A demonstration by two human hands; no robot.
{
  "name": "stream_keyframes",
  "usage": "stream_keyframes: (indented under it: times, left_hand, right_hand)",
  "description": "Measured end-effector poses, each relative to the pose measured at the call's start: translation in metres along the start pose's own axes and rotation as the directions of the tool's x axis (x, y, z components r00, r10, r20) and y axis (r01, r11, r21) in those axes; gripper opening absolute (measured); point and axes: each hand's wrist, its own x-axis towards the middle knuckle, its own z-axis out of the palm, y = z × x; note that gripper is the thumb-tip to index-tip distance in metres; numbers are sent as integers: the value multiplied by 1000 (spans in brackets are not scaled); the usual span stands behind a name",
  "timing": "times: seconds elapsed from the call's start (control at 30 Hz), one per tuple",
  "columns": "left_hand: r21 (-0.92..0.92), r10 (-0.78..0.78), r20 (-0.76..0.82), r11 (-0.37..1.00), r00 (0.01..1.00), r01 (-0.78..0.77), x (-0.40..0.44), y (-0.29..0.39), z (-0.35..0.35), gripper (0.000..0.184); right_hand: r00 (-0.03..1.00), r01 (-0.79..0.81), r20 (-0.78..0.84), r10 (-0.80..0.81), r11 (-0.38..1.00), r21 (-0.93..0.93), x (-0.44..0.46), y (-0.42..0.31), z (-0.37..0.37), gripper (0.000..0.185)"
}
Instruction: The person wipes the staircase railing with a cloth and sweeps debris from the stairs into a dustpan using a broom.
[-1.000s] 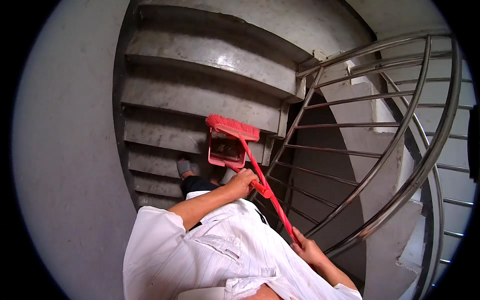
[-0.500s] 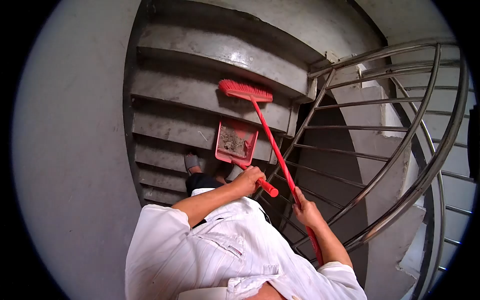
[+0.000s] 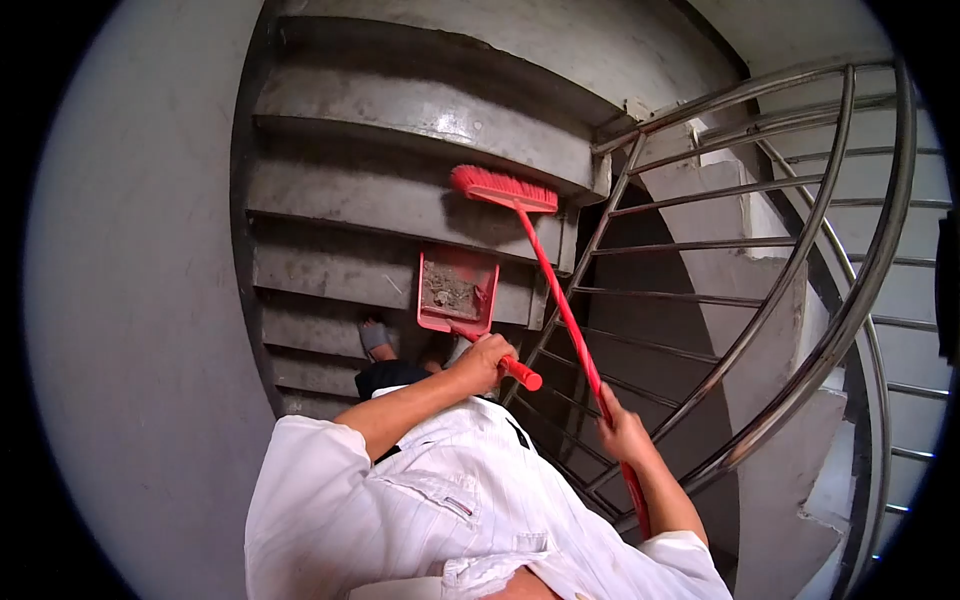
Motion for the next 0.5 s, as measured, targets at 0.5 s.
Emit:
stream_keyframes:
  times: [0.5]
  left_hand:
    - [27, 25, 14, 999, 1000, -25, -17, 15, -17, 27]
  right_hand:
    - [937, -69, 345, 53, 997, 33, -93, -42, -5, 70]
